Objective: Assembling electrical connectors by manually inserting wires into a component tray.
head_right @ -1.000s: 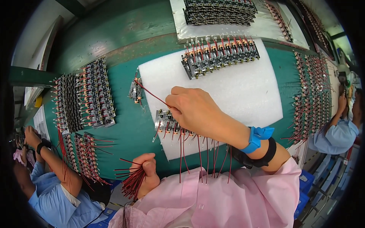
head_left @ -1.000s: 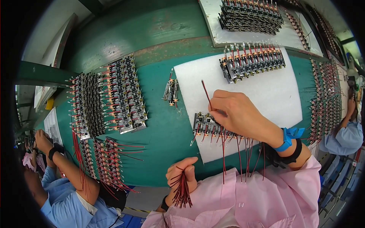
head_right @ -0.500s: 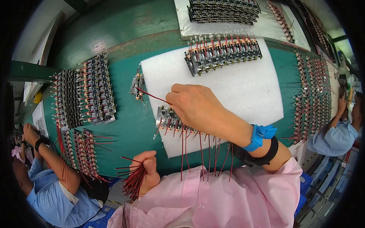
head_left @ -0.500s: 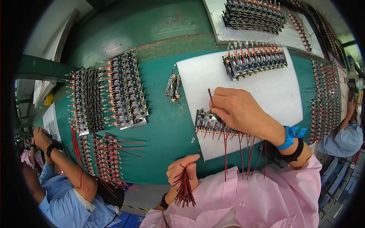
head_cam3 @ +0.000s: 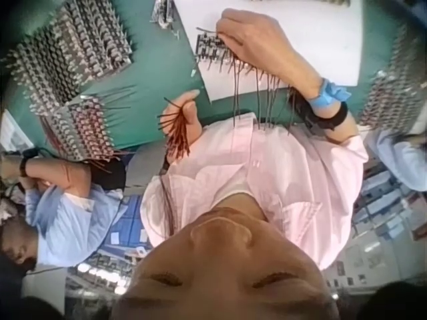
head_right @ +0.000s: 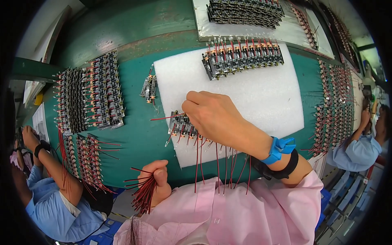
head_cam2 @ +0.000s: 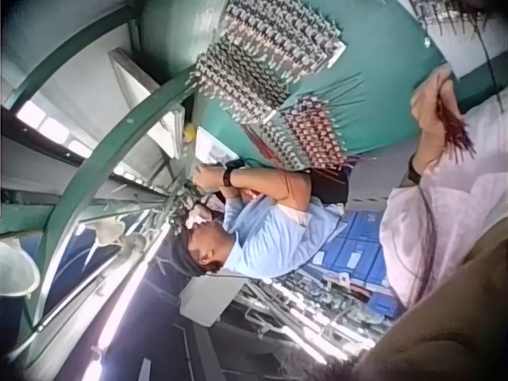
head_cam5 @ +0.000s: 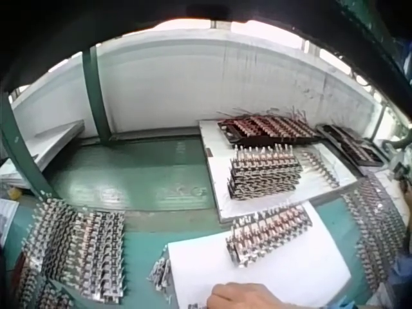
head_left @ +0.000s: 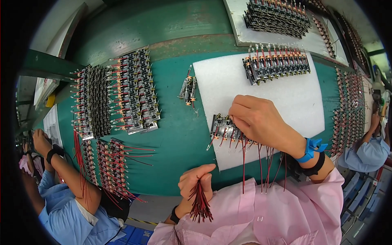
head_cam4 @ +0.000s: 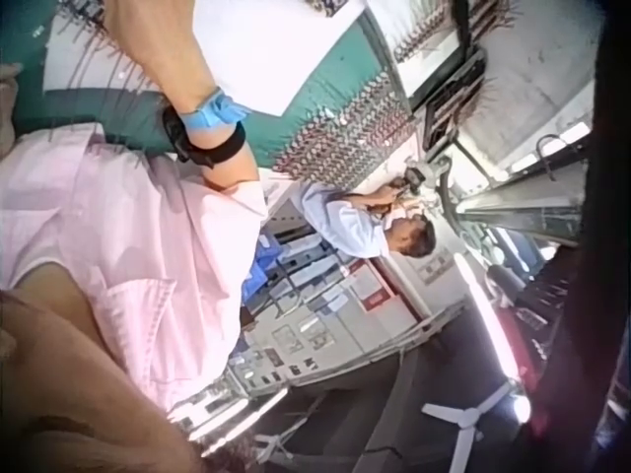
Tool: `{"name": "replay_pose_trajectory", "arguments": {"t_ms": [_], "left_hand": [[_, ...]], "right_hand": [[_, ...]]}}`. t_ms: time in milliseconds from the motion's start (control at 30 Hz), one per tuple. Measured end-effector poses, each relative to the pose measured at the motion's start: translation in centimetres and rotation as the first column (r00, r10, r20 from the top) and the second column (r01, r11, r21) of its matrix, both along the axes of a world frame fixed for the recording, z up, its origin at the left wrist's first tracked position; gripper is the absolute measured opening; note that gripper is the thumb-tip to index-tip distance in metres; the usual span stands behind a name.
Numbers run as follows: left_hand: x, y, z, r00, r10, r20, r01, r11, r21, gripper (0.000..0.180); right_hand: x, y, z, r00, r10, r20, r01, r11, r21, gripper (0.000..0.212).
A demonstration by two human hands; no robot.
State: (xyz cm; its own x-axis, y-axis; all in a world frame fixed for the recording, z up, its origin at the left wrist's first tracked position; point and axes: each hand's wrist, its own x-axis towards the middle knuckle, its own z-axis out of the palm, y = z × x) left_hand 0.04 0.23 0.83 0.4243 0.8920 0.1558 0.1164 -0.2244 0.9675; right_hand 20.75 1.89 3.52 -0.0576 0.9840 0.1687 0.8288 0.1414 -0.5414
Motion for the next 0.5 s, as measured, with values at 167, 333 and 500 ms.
{"name": "replay_pose_trajectory", "arguments": {"t_ms": [167, 333, 500], "left_hand": [[-0.16, -0.23, 0.25, 1.000, 0.006, -0.018, -0.005, 0.999, 0.046, 0.012], [-0.31, -0.54, -0.03, 1.000, 0.000, -0.006, 0.000, 1.000, -0.006, 0.032], [-0.45, -0.64, -0.21, 1.000, -0.003, 0.010, 0.002, 0.998, 0.055, 0.030]], "right_hand": [[0.15, 0.17, 0.06, 1.000, 0.024, -0.015, -0.024, 1.000, -0.007, 0.006], [0.46, 0.26, 0.28, 0.998, 0.031, -0.055, -0.033, 0.998, -0.051, 0.005], [0.56, 0.34, 0.30, 0.997, 0.047, -0.058, -0.051, 0.996, -0.069, 0.005]]}}
